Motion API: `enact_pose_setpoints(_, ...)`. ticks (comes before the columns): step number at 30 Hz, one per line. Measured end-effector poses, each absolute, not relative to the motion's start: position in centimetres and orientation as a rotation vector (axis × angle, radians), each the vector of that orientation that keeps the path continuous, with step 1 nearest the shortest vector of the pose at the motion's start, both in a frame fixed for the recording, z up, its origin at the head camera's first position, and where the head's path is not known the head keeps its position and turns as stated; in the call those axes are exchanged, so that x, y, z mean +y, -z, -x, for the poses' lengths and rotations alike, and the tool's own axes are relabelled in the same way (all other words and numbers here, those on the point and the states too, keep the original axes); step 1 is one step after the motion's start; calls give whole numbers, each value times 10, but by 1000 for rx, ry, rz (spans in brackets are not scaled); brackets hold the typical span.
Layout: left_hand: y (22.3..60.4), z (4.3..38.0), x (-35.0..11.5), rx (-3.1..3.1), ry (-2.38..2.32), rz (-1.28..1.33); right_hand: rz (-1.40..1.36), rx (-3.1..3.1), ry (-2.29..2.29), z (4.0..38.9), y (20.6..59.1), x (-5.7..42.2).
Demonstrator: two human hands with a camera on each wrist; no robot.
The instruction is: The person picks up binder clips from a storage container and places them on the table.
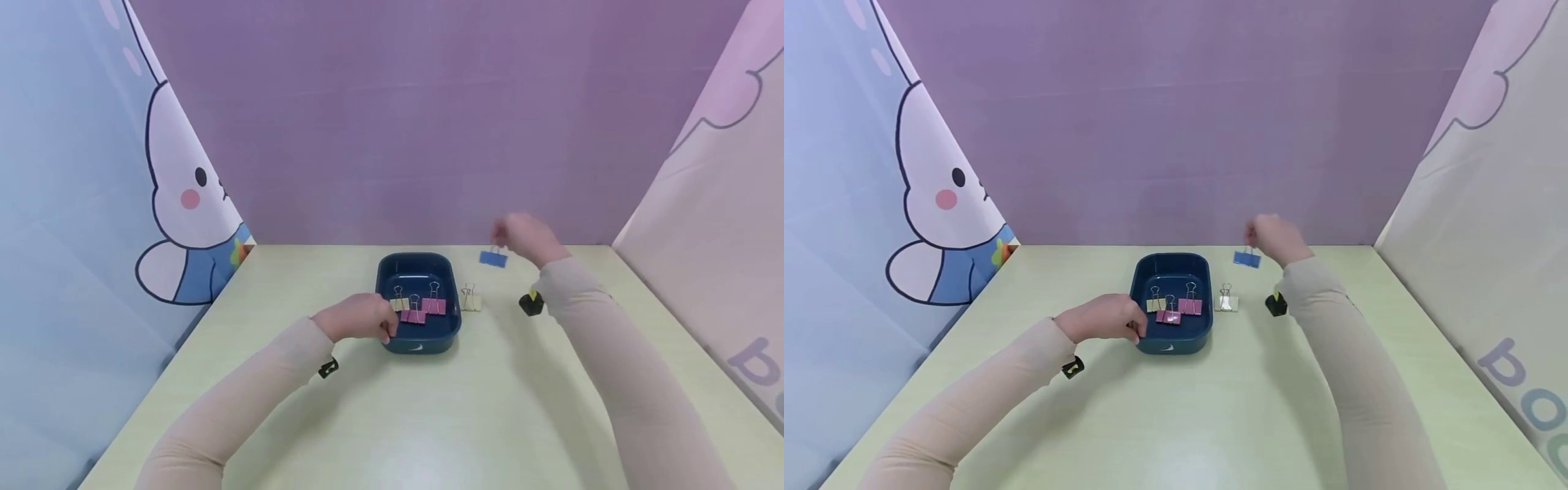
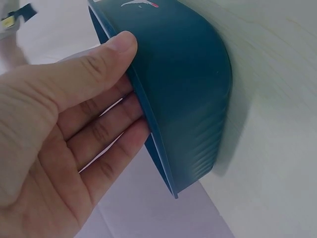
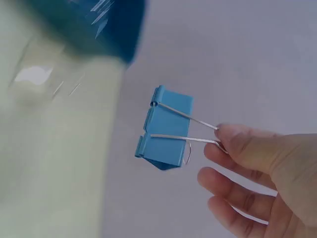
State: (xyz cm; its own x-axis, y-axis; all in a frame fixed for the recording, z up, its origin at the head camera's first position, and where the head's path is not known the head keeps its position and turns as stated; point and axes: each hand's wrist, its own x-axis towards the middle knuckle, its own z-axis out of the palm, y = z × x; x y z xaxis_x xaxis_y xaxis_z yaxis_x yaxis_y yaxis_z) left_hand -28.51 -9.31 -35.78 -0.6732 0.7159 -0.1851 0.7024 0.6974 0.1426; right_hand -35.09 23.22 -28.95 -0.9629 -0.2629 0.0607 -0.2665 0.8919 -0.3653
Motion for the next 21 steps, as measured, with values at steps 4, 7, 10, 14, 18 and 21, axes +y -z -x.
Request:
enact_pose_setpoints(4, 358, 284, -95, 2683, -95, -1129, -422, -3114, -609, 355, 318, 256)
enact_pose_setpoints(7, 358, 283, -95, 2679, -95, -1124, -456, -3188, -644, 358, 340, 264)
enact_pose_setpoints(10, 358, 283, -95, 2674, -94, -1131, -469, -3254, -672, 361, 356, 263)
enact_pose_setpoints(14, 358, 284, -95, 2676, -86, -1136, -499, -3289, -641, 365, 368, 255)
enact_pose_setpoints(18, 358, 284, -95, 2678, -83, -1127, -517, -3305, -589, 367, 373, 248)
enact_pose_setpoints(21, 360, 284, -95, 2679, -86, -1129, -519, -3312, -563, 368, 375, 246)
